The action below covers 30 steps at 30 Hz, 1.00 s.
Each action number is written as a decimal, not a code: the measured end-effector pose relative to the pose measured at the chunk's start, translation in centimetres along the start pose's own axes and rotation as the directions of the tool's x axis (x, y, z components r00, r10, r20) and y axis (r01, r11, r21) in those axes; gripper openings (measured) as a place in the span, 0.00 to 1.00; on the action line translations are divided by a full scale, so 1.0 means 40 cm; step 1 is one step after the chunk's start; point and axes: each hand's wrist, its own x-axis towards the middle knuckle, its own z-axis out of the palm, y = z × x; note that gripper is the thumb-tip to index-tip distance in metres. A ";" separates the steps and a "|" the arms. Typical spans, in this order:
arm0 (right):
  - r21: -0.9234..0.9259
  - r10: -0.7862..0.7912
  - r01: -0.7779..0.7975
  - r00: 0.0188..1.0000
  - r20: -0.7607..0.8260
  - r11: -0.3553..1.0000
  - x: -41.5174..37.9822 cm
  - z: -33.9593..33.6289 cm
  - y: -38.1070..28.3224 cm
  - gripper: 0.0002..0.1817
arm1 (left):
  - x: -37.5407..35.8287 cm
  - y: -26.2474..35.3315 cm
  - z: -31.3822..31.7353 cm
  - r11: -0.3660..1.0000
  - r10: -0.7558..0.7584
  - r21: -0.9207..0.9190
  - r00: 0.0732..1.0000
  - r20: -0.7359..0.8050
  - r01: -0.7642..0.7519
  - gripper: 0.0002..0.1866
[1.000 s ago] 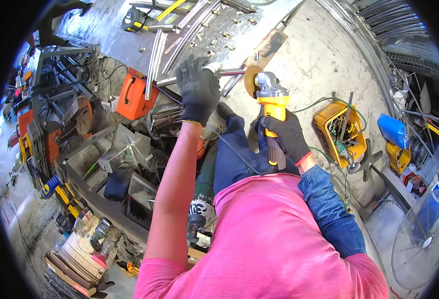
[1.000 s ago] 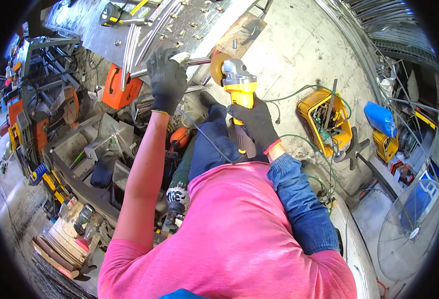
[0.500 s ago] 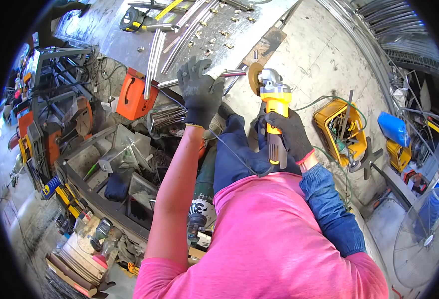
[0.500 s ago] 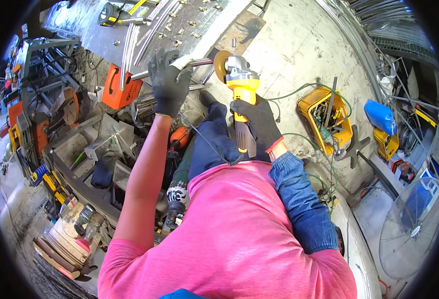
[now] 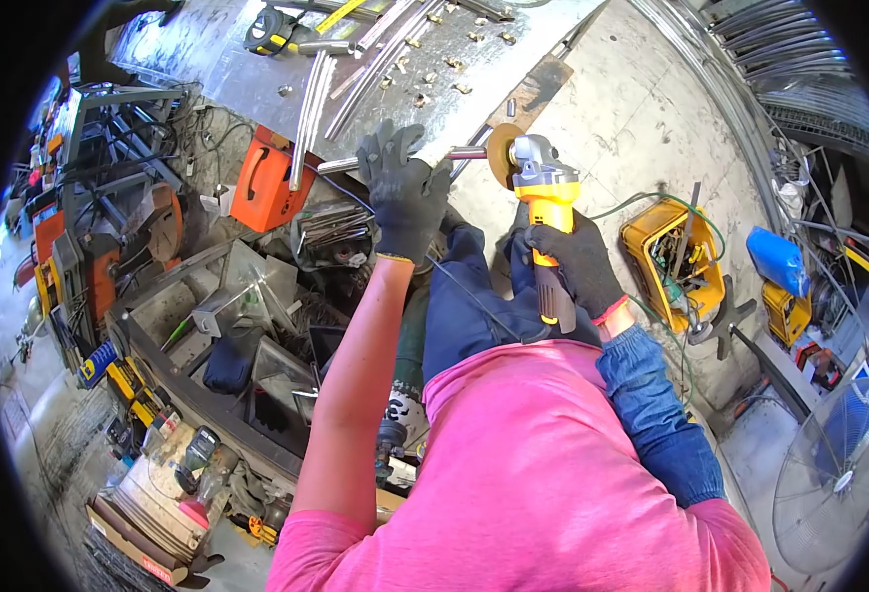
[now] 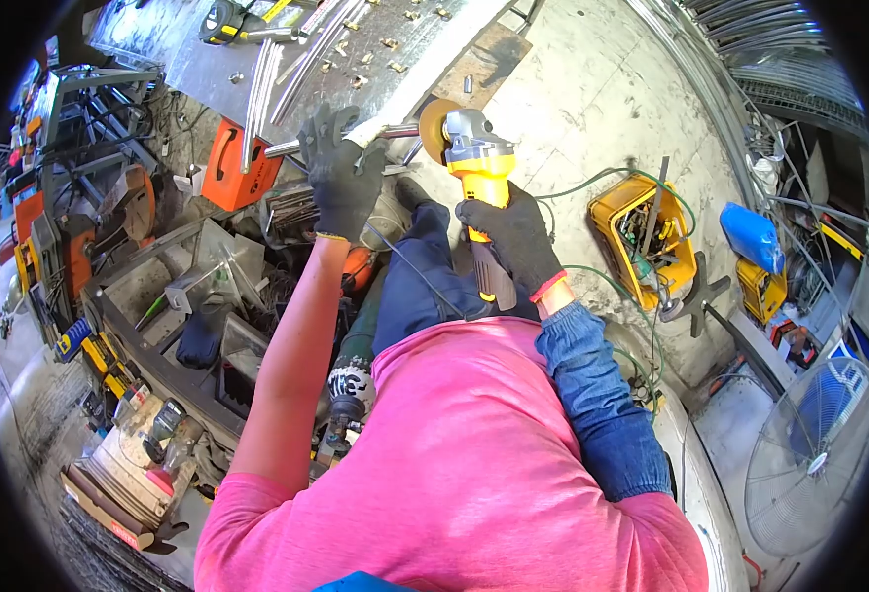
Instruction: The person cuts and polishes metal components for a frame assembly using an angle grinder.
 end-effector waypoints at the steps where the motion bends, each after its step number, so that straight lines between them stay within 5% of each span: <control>1: 0.012 -0.003 0.003 1.000 0.016 1.000 -0.001 0.000 0.002 0.24 | 0.002 -0.004 -0.001 1.000 0.006 0.013 1.000 0.025 -0.006 0.11; 11: 0.297 0.063 -0.098 0.990 0.126 0.950 0.003 0.009 0.031 0.22 | 0.058 -0.014 0.006 0.984 0.003 0.175 0.991 0.133 -0.027 0.18; 16: 0.445 0.114 -0.177 0.980 0.163 0.878 -0.006 0.019 0.036 0.24 | 0.080 -0.012 -0.002 0.996 -0.007 0.086 0.992 0.130 -0.005 0.19; 30: 0.374 0.041 -0.078 0.994 0.106 0.924 -0.008 -0.010 0.013 0.23 | 0.012 0.012 0.004 0.999 0.022 0.042 0.997 0.071 -0.025 0.21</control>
